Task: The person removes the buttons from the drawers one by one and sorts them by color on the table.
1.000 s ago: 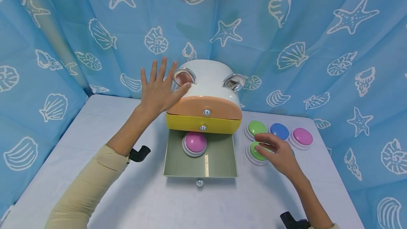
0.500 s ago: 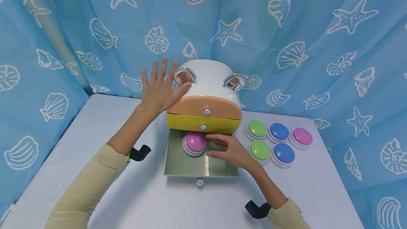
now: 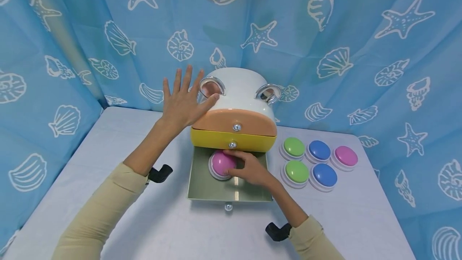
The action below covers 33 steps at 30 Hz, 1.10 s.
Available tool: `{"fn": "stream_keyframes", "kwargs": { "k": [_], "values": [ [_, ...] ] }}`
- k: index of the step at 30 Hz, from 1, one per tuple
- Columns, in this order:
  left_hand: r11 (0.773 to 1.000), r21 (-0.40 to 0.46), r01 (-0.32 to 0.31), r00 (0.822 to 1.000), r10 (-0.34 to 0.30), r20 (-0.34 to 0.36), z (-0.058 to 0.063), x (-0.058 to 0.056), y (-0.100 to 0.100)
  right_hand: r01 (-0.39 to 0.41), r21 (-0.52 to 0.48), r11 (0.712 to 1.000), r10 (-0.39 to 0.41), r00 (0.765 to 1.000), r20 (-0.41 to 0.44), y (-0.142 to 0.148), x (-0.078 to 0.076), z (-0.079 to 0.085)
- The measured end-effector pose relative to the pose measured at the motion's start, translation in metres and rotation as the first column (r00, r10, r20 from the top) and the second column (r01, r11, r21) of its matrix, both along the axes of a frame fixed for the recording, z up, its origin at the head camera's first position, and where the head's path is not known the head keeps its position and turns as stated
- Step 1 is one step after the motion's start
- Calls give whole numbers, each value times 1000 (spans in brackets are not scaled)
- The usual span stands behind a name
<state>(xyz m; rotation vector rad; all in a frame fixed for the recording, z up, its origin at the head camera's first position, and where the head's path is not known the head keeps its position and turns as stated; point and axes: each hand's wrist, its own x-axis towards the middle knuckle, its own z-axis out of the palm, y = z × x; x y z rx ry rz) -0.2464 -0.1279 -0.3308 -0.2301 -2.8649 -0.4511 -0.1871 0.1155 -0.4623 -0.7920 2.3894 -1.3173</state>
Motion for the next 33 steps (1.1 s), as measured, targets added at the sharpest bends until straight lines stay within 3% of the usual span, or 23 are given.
{"fn": "stream_keyframes", "kwargs": {
  "k": [9, 16, 22, 33],
  "values": [
    [1000, 13, -4, 1000, 4, 12, 0, 0, 1, -32, 120, 992, 31, 999, 5, -2, 6, -5],
    [1000, 12, -5, 1000, 5, 6, 1, -1, 1, -108, 166, 980, 102, 994, 49, -5, 13, -10],
    [1000, 16, -3, 1000, 3, 1, 1, -1, 2, -136, 206, 969, 136, 991, 14, -6, 16, -10],
    [1000, 13, -6, 1000, 6, 1, 0, -1, 2, -89, 106, 990, 83, 994, 65, 6, 15, 2]
  ]
}}
